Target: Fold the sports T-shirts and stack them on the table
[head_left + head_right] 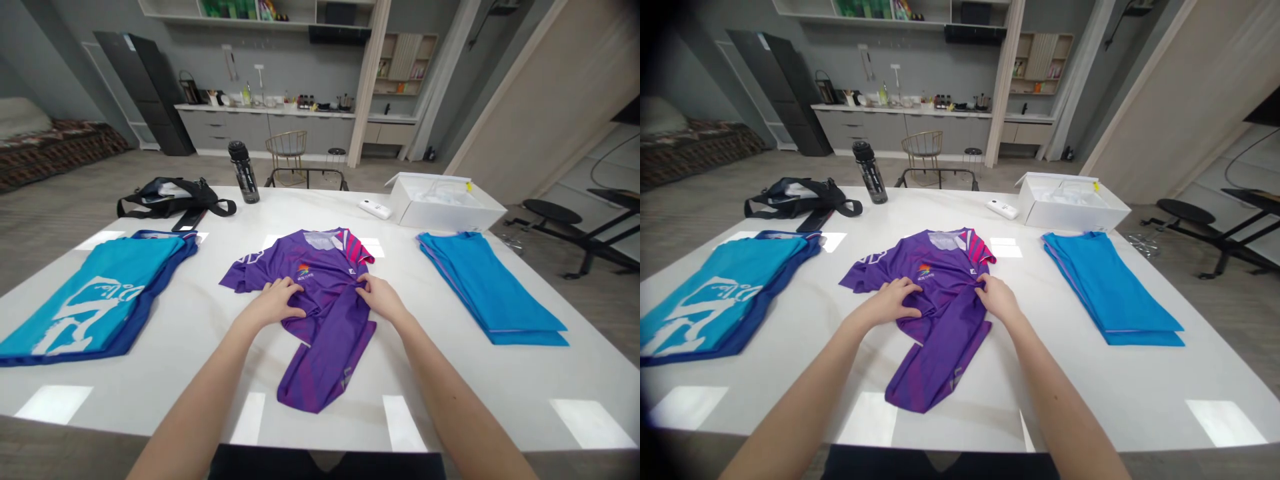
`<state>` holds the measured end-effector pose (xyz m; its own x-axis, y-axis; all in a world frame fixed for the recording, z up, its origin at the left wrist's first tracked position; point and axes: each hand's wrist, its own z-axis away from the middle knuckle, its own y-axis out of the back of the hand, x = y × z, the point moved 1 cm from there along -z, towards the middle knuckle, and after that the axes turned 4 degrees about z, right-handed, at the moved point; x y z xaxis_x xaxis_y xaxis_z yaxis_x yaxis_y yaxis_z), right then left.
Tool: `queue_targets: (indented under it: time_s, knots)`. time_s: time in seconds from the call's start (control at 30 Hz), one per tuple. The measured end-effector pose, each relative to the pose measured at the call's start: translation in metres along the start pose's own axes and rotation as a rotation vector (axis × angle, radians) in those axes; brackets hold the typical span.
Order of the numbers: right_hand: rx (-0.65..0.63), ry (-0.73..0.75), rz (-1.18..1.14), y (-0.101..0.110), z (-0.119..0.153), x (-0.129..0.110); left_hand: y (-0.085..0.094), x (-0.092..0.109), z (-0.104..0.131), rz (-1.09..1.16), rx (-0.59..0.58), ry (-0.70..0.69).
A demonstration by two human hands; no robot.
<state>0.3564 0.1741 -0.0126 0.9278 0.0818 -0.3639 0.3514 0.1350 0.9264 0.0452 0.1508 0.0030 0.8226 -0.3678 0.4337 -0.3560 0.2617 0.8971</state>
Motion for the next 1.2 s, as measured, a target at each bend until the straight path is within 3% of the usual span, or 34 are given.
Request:
queue_targets:
  time_s: [0.1,0.17,0.3,0.43,0.53,0.6,0.63,0.7,0.77,0.83,0.93,1.07,1.2]
  knots:
    - [-0.002,0.006,-0.003,0.001,0.005,0.007,0.0,0.001,-0.003,0.008,-0.038,0.016]
    - [0.036,-0.073,0.011,0.007,0.006,0.018,0.003,-0.007,-0.005,0.028,-0.071,0.038]
    - [0.159,-0.373,0.043,0.029,0.01,0.062,0.018,-0.044,0.002,0.062,-0.017,0.172]
    - [0.174,-0.448,0.026,0.041,0.015,0.097,0.037,-0.073,0.014,0.13,0.089,0.247]
    - [0.353,-0.263,-0.076,0.039,0.017,0.085,0.042,-0.064,0.015,0.144,0.29,0.18]
    - [0.308,-0.013,-0.234,0.031,0.018,0.059,0.038,-0.044,0.011,0.156,0.362,0.135]
    - [0.21,0.105,-0.313,0.025,0.018,0.044,0.034,-0.033,0.008,0.169,0.334,0.12]
    - [0.018,0.288,-0.376,0.013,0.02,0.016,0.023,-0.011,0.002,0.222,0.153,0.078]
    - [-0.069,0.404,-0.301,0.003,0.023,-0.003,0.011,0.005,-0.002,0.262,-0.035,0.023]
    - [-0.046,0.42,-0.153,-0.005,0.024,-0.007,-0.001,0.01,-0.005,0.245,-0.08,-0.047]
    - [0.025,0.311,0.041,-0.015,0.021,0.003,-0.015,0.003,-0.011,0.129,0.054,-0.123]
    - [0.036,0.166,0.151,-0.026,0.002,0.016,-0.028,-0.02,-0.026,-0.002,0.113,-0.041]
    - [0.002,0.095,0.166,-0.022,-0.033,0.012,-0.023,-0.036,-0.056,-0.041,0.121,0.032]
